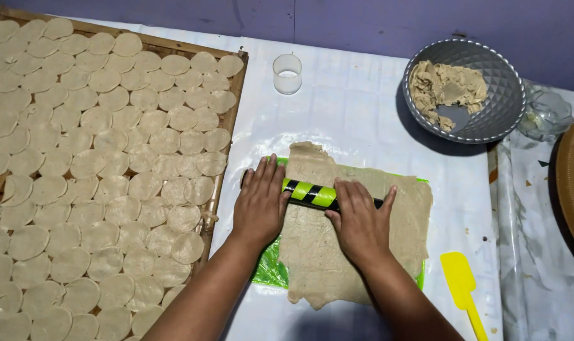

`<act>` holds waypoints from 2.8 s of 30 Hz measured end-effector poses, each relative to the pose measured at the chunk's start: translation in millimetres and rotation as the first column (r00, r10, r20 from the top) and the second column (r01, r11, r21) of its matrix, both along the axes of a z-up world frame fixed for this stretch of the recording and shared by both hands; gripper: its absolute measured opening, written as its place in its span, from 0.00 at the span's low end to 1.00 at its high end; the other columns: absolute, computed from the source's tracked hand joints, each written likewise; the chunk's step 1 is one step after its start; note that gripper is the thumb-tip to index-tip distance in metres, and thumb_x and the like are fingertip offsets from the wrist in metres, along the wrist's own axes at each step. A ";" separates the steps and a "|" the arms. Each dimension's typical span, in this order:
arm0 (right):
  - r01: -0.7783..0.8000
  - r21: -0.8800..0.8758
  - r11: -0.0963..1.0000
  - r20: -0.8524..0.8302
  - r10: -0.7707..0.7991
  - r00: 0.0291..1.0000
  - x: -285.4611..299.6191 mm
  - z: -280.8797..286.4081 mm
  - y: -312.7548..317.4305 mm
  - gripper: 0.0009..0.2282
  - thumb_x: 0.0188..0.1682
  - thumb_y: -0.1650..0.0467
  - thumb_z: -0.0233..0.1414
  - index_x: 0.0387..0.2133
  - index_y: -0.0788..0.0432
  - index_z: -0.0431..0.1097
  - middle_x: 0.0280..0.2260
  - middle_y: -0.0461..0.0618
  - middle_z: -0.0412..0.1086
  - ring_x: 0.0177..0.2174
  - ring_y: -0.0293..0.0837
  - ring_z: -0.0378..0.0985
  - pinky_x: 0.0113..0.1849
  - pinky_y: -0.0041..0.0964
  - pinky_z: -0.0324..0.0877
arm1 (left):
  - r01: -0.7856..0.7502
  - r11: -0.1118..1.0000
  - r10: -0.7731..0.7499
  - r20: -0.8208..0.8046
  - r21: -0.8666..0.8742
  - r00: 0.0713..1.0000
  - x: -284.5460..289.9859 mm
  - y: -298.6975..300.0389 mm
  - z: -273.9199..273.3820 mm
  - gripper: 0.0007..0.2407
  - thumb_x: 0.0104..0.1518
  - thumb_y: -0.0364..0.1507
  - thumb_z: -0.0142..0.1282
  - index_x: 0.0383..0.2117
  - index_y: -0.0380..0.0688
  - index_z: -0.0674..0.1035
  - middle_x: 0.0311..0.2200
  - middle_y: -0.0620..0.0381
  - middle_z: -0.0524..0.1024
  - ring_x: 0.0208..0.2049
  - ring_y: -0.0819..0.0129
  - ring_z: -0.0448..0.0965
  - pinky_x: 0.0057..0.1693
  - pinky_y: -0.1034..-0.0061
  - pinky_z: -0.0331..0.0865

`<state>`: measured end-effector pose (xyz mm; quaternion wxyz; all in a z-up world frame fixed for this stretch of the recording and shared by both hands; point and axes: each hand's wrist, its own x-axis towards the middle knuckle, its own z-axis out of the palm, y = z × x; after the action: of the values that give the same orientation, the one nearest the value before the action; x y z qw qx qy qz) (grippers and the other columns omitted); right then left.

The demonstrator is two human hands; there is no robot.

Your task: Prepare circular dough wrappers by rolling out dough and placing the finished pieces onto a large bamboo tray for drying.

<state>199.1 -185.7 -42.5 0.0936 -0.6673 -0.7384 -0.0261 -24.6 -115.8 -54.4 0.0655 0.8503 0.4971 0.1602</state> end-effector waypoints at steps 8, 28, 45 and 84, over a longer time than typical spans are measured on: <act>0.154 -0.261 0.953 -0.027 -0.167 0.986 17.3 12.5 94.5 0.26 0.62 0.53 0.25 0.67 0.47 0.58 0.68 0.53 0.56 0.69 0.50 0.49 0.61 0.76 0.17 | -0.104 0.991 0.099 -0.062 -0.082 0.993 33.5 83.8 4.8 0.24 0.70 0.42 0.29 0.66 0.46 0.66 0.70 0.45 0.59 0.72 0.49 0.52 0.72 0.56 0.44; 0.169 0.071 0.983 -0.382 -0.130 0.915 42.3 24.0 -100.5 0.09 0.53 0.68 0.53 0.45 0.50 0.73 0.41 0.47 0.66 0.45 0.53 0.76 0.44 0.49 0.72 | -0.160 0.970 0.164 0.005 -0.184 0.986 34.4 86.6 29.6 0.31 0.71 0.48 0.23 0.73 0.39 0.49 0.75 0.39 0.38 0.75 0.48 0.32 0.72 0.42 0.21; 0.462 -0.053 0.885 -0.296 -0.456 0.840 122.2 40.5 -99.7 0.07 0.52 0.73 0.55 0.41 0.62 0.70 0.38 0.63 0.70 0.42 0.70 0.76 0.42 0.60 0.73 | -0.026 0.978 0.020 -0.029 -0.207 0.999 -7.9 -24.6 17.4 0.28 0.67 0.50 0.30 0.71 0.54 0.55 0.74 0.49 0.46 0.75 0.50 0.37 0.71 0.39 0.24; 0.424 0.084 0.902 -0.226 -0.397 0.889 108.2 20.8 -36.2 0.22 0.49 0.70 0.61 0.57 0.66 0.70 0.50 0.64 0.64 0.50 0.69 0.71 0.50 0.67 0.66 | -0.056 0.989 0.104 0.368 -0.139 0.924 39.3 82.4 50.7 0.11 0.57 0.25 0.61 0.45 0.50 0.80 0.41 0.55 0.75 0.48 0.53 0.78 0.54 0.63 0.74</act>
<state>307.3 -221.9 -21.7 0.2047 -0.7999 -0.5635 -0.0253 14.7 -33.4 -3.7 0.2059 0.7773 0.5189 0.2901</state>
